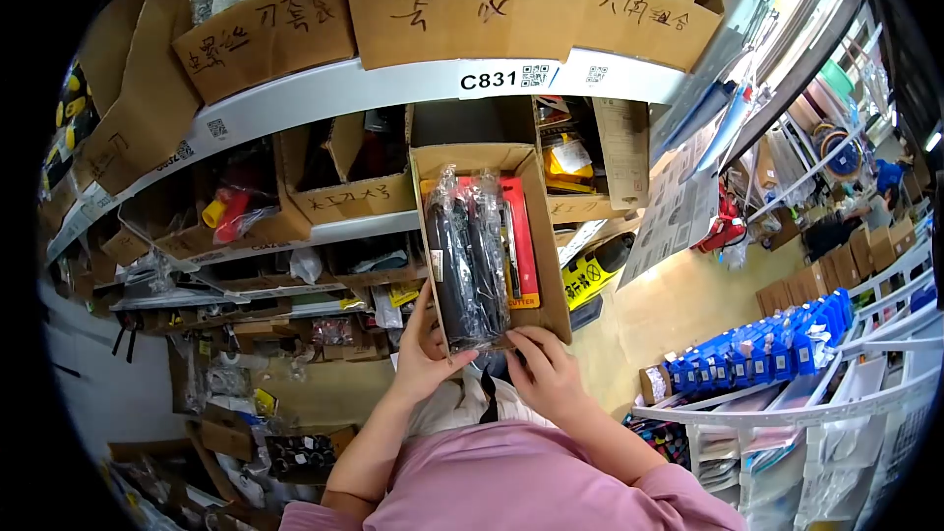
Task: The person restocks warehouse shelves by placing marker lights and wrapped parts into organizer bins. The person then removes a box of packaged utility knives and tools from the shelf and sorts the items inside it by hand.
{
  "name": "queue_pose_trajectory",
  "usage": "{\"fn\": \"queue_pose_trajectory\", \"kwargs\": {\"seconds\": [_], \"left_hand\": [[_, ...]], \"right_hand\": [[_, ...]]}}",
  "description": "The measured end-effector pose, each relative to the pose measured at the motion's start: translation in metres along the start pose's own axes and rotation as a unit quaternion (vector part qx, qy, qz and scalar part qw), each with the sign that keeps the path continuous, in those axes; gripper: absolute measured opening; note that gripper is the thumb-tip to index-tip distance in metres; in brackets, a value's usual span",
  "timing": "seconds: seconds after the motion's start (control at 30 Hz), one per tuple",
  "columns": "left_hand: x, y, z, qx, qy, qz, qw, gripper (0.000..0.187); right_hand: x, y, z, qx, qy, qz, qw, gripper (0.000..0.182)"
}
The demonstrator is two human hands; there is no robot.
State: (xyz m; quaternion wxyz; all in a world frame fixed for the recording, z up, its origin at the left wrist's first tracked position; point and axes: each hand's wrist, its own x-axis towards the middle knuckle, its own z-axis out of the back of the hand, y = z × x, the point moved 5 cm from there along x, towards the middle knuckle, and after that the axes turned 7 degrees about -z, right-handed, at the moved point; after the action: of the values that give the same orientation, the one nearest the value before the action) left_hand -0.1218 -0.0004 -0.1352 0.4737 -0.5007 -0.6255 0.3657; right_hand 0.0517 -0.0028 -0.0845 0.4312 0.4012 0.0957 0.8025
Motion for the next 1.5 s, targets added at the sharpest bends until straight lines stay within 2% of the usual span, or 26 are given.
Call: {"fn": "queue_pose_trajectory", "kwargs": {"seconds": [0.03,0.1,0.13,0.2,0.23,0.3,0.4,0.43,0.47,0.57,0.77,0.87,0.93,1.0,1.1,1.2,1.3,1.4,1.47,1.5], "left_hand": [[0.0,0.003,0.001,-0.003,-0.006,0.009,1.0,0.106],[0.001,0.01,0.002,-0.015,-0.006,0.004,1.0,0.106],[0.0,0.013,0.003,-0.028,-0.006,-0.002,1.0,0.107],[-0.002,0.017,0.003,-0.025,-0.006,0.004,1.0,0.107],[-0.001,0.019,0.004,-0.022,-0.007,0.005,1.0,0.107],[-0.002,0.024,0.006,-0.016,-0.004,0.005,1.0,0.107],[-0.004,0.031,0.01,-0.012,-0.005,0.012,1.0,0.106],[-0.005,0.033,0.012,-0.014,-0.003,0.018,1.0,0.106],[-0.006,0.033,0.013,-0.013,-0.002,0.02,1.0,0.106],[-0.007,0.033,0.015,0.001,-0.02,0.033,0.999,0.099],[-0.007,0.03,0.012,0.009,-0.033,0.043,0.998,0.098],[-0.008,0.034,0.014,0.005,-0.031,0.034,0.999,0.101],[-0.007,0.032,0.011,0.008,-0.028,0.024,0.999,0.102],[-0.004,0.028,0.008,0.01,-0.027,0.012,1.0,0.104],[-0.003,0.025,0.006,-0.003,-0.018,0.021,1.0,0.106],[-0.005,0.029,0.009,-0.014,-0.02,0.007,1.0,0.106],[-0.008,0.033,0.013,-0.019,-0.022,0.027,0.999,0.106],[-0.006,0.03,0.015,-0.008,-0.013,0.034,0.999,0.111],[-0.004,0.021,0.012,-0.049,0.023,-0.02,0.998,0.116],[-0.004,0.017,0.01,-0.05,0.023,-0.02,0.998,0.116]], "right_hand": [[0.004,0.006,0.004,0.0,0.0,-0.002,1.0,0.028],[0.013,0.021,0.014,0.095,0.0,0.0,0.996,0.043],[0.023,0.028,0.014,0.094,0.0,-0.004,0.996,0.043],[0.044,0.033,0.004,-0.009,0.015,-0.09,0.996,0.059],[0.046,0.028,-0.005,-0.008,0.013,-0.093,0.996,0.059],[0.046,0.011,-0.032,0.03,0.071,-0.137,0.988,0.064],[0.046,0.015,-0.04,0.067,0.061,-0.108,0.99,0.061],[0.046,0.017,-0.042,0.112,0.076,-0.125,0.983,0.06],[0.045,0.025,-0.044,0.062,0.09,-0.085,0.99,0.058],[0.041,0.033,-0.052,0.011,0.143,-0.067,0.987,0.061],[0.039,0.031,-0.055,0.006,0.142,-0.059,0.988,0.068],[0.041,0.031,-0.049,-0.016,0.157,-0.07,0.985,0.07],[0.039,0.018,-0.051,-0.1,0.146,-0.101,0.979,0.072],[0.043,0.003,-0.049,-0.066,0.112,-0.132,0.983,0.076],[0.044,0.01,-0.04,-0.056,0.112,-0.133,0.983,0.066],[0.054,0.02,-0.031,-0.05,0.099,-0.077,0.991,0.06],[0.06,0.032,-0.039,-0.086,0.175,0.084,0.977,0.049],[0.068,0.034,-0.038,-0.161,0.186,0.133,0.96,0.049],[0.069,0.034,-0.035,-0.195,0.193,0.132,0.953,0.048],[0.072,0.031,-0.033,-0.215,0.192,0.125,0.949,0.049]]}}
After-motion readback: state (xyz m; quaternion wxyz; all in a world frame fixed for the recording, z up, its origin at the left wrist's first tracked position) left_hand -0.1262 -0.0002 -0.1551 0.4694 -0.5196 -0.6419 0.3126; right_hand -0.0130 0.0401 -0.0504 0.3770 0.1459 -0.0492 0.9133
